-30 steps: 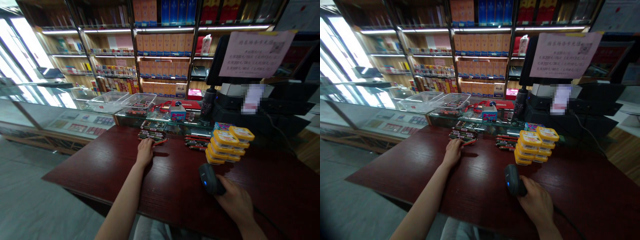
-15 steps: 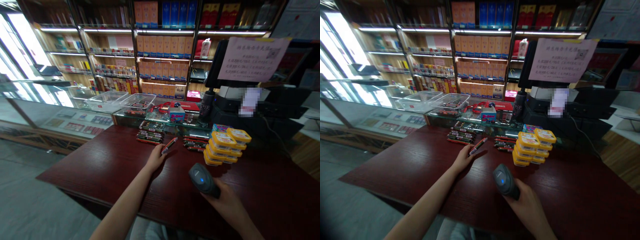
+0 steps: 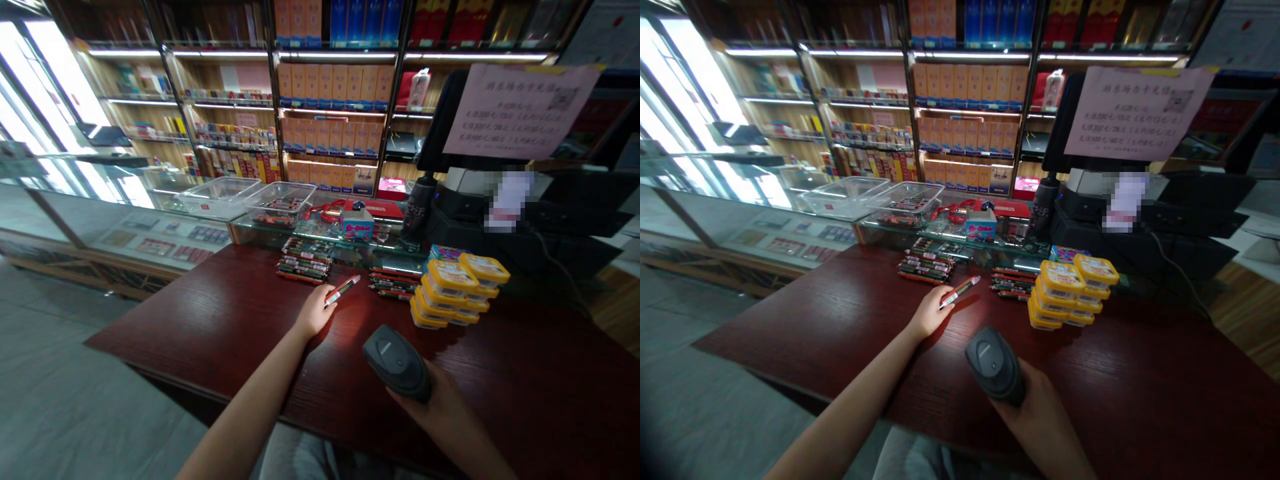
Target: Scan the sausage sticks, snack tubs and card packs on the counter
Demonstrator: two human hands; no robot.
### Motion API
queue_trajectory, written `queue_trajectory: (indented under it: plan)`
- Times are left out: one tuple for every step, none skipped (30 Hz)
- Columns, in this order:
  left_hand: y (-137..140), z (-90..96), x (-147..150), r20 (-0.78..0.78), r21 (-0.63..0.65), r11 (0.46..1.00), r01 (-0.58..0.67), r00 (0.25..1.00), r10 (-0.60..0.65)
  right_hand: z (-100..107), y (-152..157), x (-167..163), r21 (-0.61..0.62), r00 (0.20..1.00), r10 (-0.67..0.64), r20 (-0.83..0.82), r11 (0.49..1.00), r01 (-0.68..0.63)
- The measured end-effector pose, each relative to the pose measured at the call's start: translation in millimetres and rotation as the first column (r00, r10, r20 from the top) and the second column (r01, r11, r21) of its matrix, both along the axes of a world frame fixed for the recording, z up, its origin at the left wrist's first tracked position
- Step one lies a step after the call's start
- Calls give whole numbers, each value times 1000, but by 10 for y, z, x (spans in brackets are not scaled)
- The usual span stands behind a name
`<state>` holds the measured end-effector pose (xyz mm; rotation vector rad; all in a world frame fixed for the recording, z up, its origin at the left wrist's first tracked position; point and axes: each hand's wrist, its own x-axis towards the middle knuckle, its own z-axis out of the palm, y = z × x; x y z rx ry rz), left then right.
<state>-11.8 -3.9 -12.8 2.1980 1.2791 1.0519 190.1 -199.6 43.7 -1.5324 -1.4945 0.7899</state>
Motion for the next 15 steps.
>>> queue_trajectory:
  plan:
    - [-1,2,-1,-2,0,1000,3,1000,-3,-2,1,0,-2,1000,0,-9,1000,0]
    - [-3,9,-2,-5,-3,1000,7,1000,-7,-6,3,-1,-5,1000,4,-21,1000,-4]
    - [-6,18,-3,-6,-8,1000,10,1000,-10,-10,5,2,-5,1000,10,-27,1000,-11]
    - [-11,29,-4,-7,-15,1000,12,1000,-12,-15,6,8,-1,1000,17,-26,1000,-17]
    - [-14,39,-5,-7,-21,1000,16,1000,-16,-21,7,21,4,1000,24,-14,1000,-23]
    - [-18,47,-6,-6,-26,1000,18,1000,-18,-30,7,42,10,999,27,17,1000,-27]
    - [-20,52,-6,-5,-30,999,17,1000,-17,-41,8,72,17,997,19,72,1000,-21]
    - [-22,53,-7,-4,-31,999,15,1000,-15,-57,10,110,25,988,-2,153,1000,-2]
    - [-23,52,-7,-2,-31,999,13,1000,-13,-79,14,156,33,967,-31,252,999,23]
    - [-23,50,-8,0,-30,999,11,1000,-11,-110,20,209,48,930,-69,361,997,55]
    - [-23,49,-10,3,-28,1000,9,1000,-9,-150,30,265,66,878,-106,466,994,85]
    - [-24,49,-11,4,-25,1000,12,1000,-12,-201,44,324,90,827,-128,547,991,95]
    - [-26,52,-14,4,-21,1000,18,1000,-18,-261,60,382,121,778,-150,610,988,96]
    - [-29,59,-17,2,-13,1000,27,1000,-27,-329,79,438,152,726,-174,666,984,97]
    - [-33,69,-20,-2,1,999,41,999,-41,-400,98,488,187,681,-192,707,979,82]
